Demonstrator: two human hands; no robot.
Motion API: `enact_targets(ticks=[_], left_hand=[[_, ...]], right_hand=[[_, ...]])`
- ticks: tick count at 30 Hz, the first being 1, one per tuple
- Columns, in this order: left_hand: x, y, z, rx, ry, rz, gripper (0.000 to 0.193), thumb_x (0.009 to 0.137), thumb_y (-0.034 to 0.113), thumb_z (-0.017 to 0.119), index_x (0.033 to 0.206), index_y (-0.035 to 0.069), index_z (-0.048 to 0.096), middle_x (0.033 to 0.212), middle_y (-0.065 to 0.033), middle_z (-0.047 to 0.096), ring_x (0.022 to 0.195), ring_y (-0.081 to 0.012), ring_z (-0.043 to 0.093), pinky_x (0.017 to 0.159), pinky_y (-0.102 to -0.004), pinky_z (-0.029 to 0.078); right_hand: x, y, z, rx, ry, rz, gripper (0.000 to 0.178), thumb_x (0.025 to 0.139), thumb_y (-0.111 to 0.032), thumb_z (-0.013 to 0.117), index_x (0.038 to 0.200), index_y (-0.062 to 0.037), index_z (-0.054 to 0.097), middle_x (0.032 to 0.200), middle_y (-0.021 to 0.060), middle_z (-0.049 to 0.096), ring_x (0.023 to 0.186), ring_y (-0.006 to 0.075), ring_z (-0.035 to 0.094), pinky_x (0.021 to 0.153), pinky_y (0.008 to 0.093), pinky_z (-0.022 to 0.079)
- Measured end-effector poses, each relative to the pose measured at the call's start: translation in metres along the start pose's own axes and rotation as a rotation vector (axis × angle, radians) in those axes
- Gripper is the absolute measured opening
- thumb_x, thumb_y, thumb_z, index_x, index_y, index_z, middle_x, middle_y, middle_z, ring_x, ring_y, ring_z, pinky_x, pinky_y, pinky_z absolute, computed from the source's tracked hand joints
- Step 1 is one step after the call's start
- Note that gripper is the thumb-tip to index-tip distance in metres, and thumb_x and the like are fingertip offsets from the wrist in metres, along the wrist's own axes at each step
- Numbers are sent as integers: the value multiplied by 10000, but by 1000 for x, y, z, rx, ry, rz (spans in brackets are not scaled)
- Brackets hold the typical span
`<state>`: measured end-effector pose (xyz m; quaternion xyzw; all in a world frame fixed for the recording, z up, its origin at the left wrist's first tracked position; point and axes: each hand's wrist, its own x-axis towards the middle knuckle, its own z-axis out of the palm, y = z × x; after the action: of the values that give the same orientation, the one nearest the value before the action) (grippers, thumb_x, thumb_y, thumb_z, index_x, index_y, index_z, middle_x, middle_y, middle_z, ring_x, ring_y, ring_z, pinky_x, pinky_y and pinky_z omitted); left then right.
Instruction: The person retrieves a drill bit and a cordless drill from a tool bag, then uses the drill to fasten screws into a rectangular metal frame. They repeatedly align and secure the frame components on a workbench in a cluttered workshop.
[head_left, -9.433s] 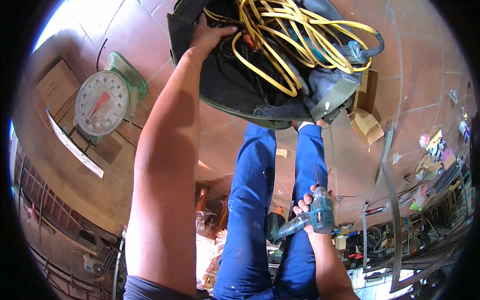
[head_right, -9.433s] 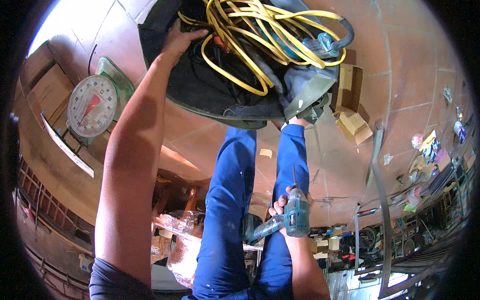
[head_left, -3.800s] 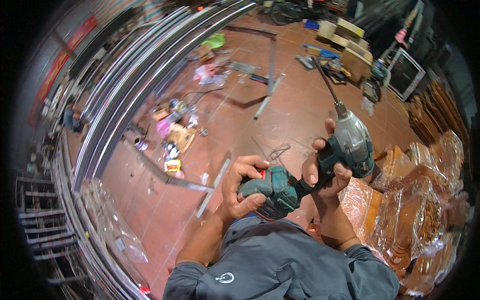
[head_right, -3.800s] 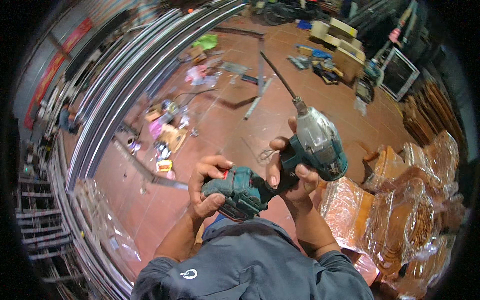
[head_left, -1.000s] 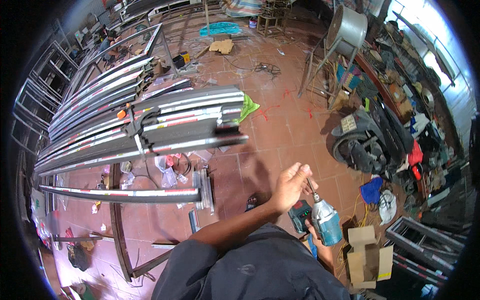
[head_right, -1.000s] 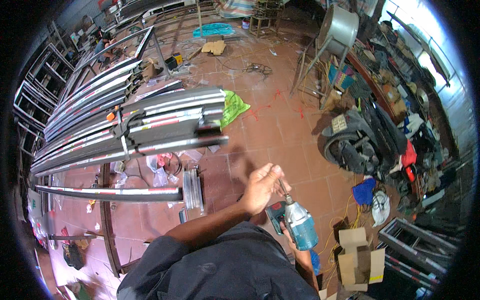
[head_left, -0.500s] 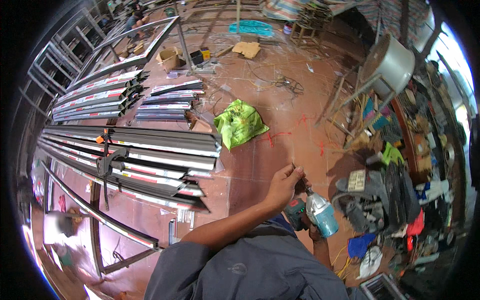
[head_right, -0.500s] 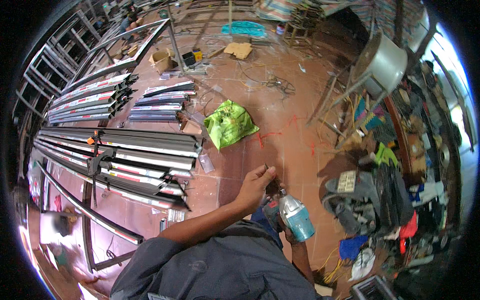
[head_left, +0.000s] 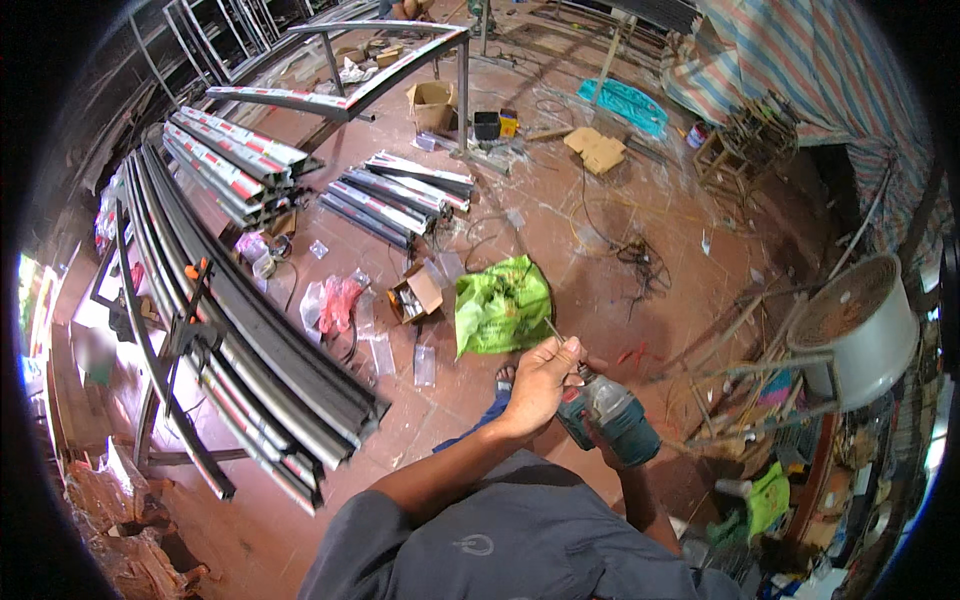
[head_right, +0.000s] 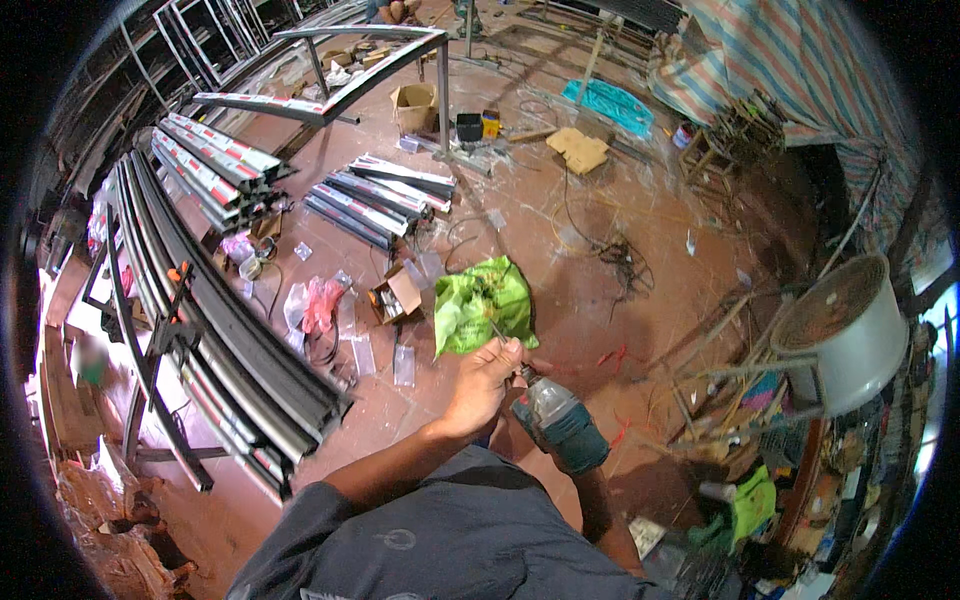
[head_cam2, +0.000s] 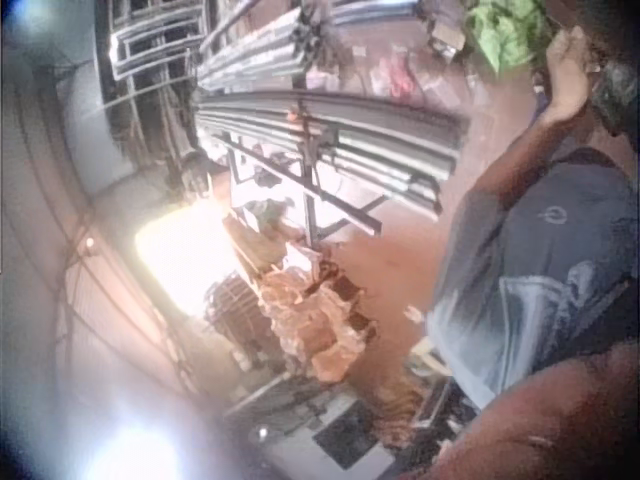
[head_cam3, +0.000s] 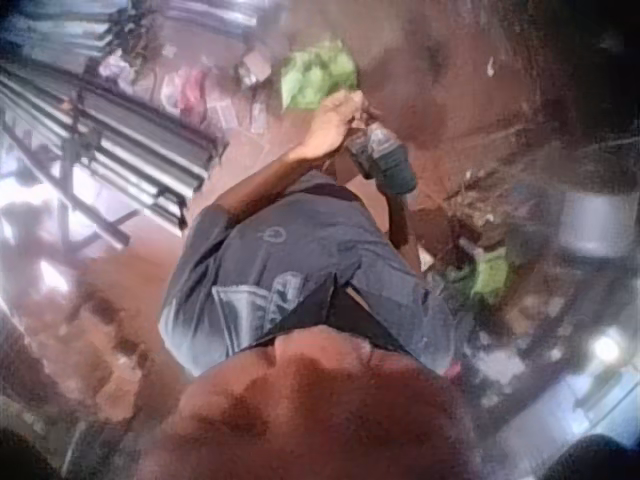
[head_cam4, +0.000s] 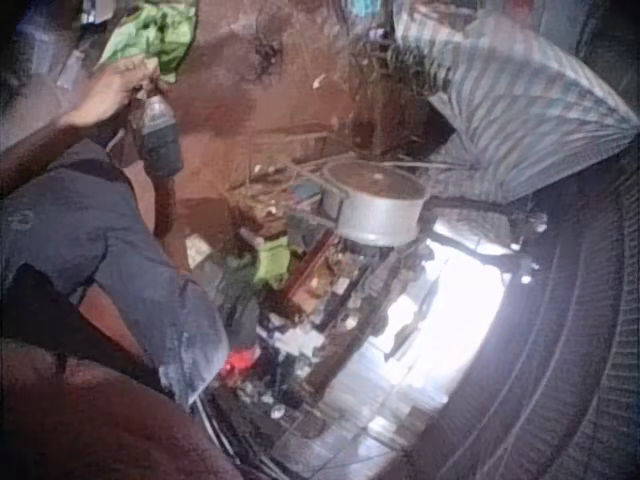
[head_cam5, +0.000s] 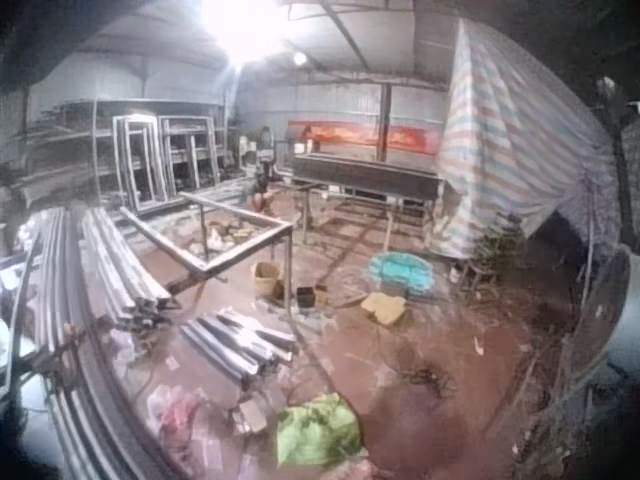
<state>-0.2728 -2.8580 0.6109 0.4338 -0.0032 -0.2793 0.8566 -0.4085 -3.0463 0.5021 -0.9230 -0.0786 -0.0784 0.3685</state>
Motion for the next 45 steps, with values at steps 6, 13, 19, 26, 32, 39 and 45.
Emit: enact_targets(ticks=[6, 13, 19, 26, 32, 39, 45], left_hand=[[158, 32, 32, 34, -22, -101, 293, 1068, 340, 566, 1004, 69, 660, 1020, -107, 761, 783, -119, 658, 683, -276, 514], [334, 73, 47, -40, 18, -71, 282, 1053, 305, 600, 995, 45, 693, 1027, -112, 760, 825, -164, 698, 766, -347, 568], [493, 99, 39, -117, 183, 41, 268, 1045, 281, 614, 997, 31, 696, 986, -110, 758, 748, -134, 646, 713, -310, 527], [604, 154, 22, -61, 306, 211, 419, 1025, 371, 637, 1211, -1, 681, 1061, -94, 728, 928, -184, 684, 840, -330, 544], [675, 212, -64, 588, 679, 415, 366, 977, 175, 715, 1285, -16, 662, 1143, -91, 728, 1034, -160, 669, 915, -306, 531], [812, 332, -219, 1359, 954, 453, 360, 898, 269, 752, 1166, 31, 724, 1052, -195, 731, 930, -342, 707, 844, -407, 545], [983, 453, -316, 1822, 868, 618, 535, 858, 334, 769, 1316, 97, 626, 1330, -113, 628, 1242, -324, 567, 1003, -486, 431]], right_hand=[[138, 79, -40, 314, 82, 200, 371, 952, -127, 722, 1293, -71, 590, 1194, 72, 654, 1090, 199, 601, 941, 372, 505], [312, 159, -92, 120, 12, -1, 336, 960, -128, 708, 1273, -61, 605, 1198, 73, 654, 1095, 211, 602, 936, 388, 497], [492, 267, -110, 245, -121, -225, 426, 931, -155, 718, 1327, -49, 601, 1278, 87, 658, 1178, 218, 615, 1050, 378, 496], [679, 311, -151, 435, -323, -271, 448, 908, -97, 727, 1336, -39, 607, 1318, 103, 661, 1187, 212, 638, 1042, 360, 507], [813, 334, -161, 569, -414, -173, 473, 891, -58, 733, 1347, -29, 610, 1348, 113, 664, 1197, 207, 654, 1038, 347, 515], [969, 375, -112, 470, -357, -305, 483, 905, -158, 753, 1349, -33, 611, 1308, 103, 678, 1178, 235, 648, 1032, 369, 505], [1069, 393, -65, 659, -438, 21, 465, 942, -246, 751, 1345, -56, 617, 1287, 124, 666, 1202, 292, 611, 1036, 411, 469]])
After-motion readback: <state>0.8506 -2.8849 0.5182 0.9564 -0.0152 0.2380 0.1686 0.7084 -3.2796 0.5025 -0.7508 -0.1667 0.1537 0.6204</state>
